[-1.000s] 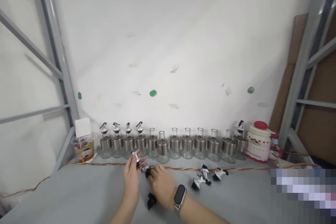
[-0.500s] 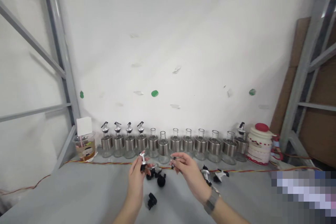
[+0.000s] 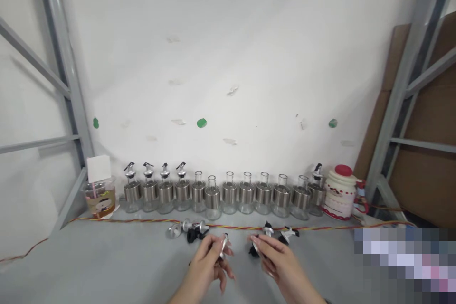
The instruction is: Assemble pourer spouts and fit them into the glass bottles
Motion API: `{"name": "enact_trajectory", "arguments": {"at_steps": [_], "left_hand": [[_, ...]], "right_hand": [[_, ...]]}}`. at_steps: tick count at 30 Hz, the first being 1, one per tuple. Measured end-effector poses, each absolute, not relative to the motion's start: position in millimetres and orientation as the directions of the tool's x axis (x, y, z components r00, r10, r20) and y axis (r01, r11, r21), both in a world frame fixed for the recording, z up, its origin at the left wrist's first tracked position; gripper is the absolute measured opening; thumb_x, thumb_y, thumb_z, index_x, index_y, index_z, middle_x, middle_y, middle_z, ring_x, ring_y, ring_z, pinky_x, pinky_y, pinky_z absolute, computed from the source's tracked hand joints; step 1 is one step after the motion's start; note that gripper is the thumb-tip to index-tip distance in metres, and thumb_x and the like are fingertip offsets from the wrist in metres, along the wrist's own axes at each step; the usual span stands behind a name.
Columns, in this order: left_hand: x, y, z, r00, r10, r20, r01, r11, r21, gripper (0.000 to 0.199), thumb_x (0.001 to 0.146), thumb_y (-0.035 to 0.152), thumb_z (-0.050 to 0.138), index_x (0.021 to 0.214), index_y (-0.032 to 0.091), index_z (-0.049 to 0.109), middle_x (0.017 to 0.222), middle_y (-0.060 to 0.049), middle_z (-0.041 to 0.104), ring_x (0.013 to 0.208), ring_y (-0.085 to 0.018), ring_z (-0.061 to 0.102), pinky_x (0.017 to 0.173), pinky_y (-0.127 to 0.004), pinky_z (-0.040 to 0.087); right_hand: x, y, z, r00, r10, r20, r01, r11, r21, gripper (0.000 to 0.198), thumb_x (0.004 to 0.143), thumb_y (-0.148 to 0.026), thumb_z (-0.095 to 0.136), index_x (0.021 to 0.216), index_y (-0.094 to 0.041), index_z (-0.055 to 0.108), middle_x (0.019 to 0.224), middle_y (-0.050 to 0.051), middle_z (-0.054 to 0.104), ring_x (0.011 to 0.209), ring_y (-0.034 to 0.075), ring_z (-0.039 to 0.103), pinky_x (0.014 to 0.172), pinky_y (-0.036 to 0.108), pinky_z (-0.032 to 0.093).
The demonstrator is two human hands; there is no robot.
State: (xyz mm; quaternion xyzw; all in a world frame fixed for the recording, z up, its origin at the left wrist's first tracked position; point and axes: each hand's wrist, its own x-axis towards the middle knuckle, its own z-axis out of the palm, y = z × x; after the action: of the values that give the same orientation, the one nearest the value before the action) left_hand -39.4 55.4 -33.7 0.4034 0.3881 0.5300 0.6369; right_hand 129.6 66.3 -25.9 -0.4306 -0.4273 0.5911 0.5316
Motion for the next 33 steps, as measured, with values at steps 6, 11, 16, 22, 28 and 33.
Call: {"name": "enact_trajectory", "arguments": {"at_steps": [6,11,16,22,28,33], "left_hand": [[-40,48,-28,0.148,0.984,-0.095,-0.480,0.155,0.864,0.046,0.059,0.057,0.067,0.076,0.017,0.051,0.059,0.000,0.063,0.040,-0.012,0.057,0.032,-0.018,0.034],[-37,47,-27,0.131,0.967,-0.217,-0.459,0.254,0.851,0.050,0.054,0.062,0.066,0.068,0.016,0.051,0.045,0.004,0.057,0.032,-0.010,0.052,0.031,-0.018,0.033],[-32,50,-29,0.095,0.970,-0.225,-0.388,0.244,0.889,0.055,0.050,0.069,0.062,0.064,0.018,0.049,0.037,0.007,0.052,0.027,-0.009,0.047,0.026,-0.017,0.030],[-29,46,-33,0.141,0.963,-0.231,-0.297,0.263,0.918,0.057,0.051,0.073,0.056,0.068,0.019,0.047,0.039,0.008,0.052,0.027,-0.008,0.047,0.025,-0.016,0.031],[-27,34,-25,0.252,0.935,-0.248,-0.212,0.303,0.929,0.054,0.058,0.073,0.051,0.066,0.020,0.047,0.040,0.009,0.051,0.028,-0.006,0.045,0.028,-0.015,0.030],[-27,30,-26,0.250,0.939,-0.235,-0.163,0.280,0.946,0.050,0.057,0.068,0.057,0.064,0.020,0.047,0.042,0.010,0.047,0.035,-0.004,0.042,0.036,-0.014,0.030]], "right_hand": [[135,67,-25,-0.064,0.997,-0.030,-0.300,-0.048,-0.953,0.029,0.054,-0.041,0.077,0.065,-0.015,0.067,0.037,-0.010,0.037,0.033,0.002,0.018,0.036,0.020,0.013],[135,63,-24,-0.266,0.962,-0.068,-0.444,-0.185,-0.877,0.025,0.061,-0.034,0.075,0.069,-0.014,0.063,0.043,-0.004,0.057,0.031,0.003,0.040,0.035,0.017,0.032],[131,54,-14,-0.342,0.938,-0.050,-0.486,-0.222,-0.845,0.029,0.063,-0.033,0.076,0.080,-0.012,0.066,0.076,0.008,0.070,0.066,0.015,0.063,0.068,0.029,0.048],[128,52,-17,-0.456,0.888,0.067,-0.436,-0.157,-0.886,0.029,0.068,-0.036,0.072,0.083,-0.014,0.058,0.056,-0.002,0.060,0.041,0.003,0.044,0.042,0.016,0.030],[129,51,-20,-0.581,0.796,0.170,-0.372,-0.074,-0.925,0.037,0.070,-0.042,0.068,0.074,-0.021,0.038,0.050,-0.009,0.050,0.037,0.002,0.031,0.037,0.016,0.017],[131,52,-20,-0.632,0.758,0.158,-0.294,-0.047,-0.955,0.040,0.071,-0.048,0.064,0.074,-0.023,0.033,0.050,-0.010,0.048,0.034,0.002,0.026,0.034,0.017,0.014]]}}
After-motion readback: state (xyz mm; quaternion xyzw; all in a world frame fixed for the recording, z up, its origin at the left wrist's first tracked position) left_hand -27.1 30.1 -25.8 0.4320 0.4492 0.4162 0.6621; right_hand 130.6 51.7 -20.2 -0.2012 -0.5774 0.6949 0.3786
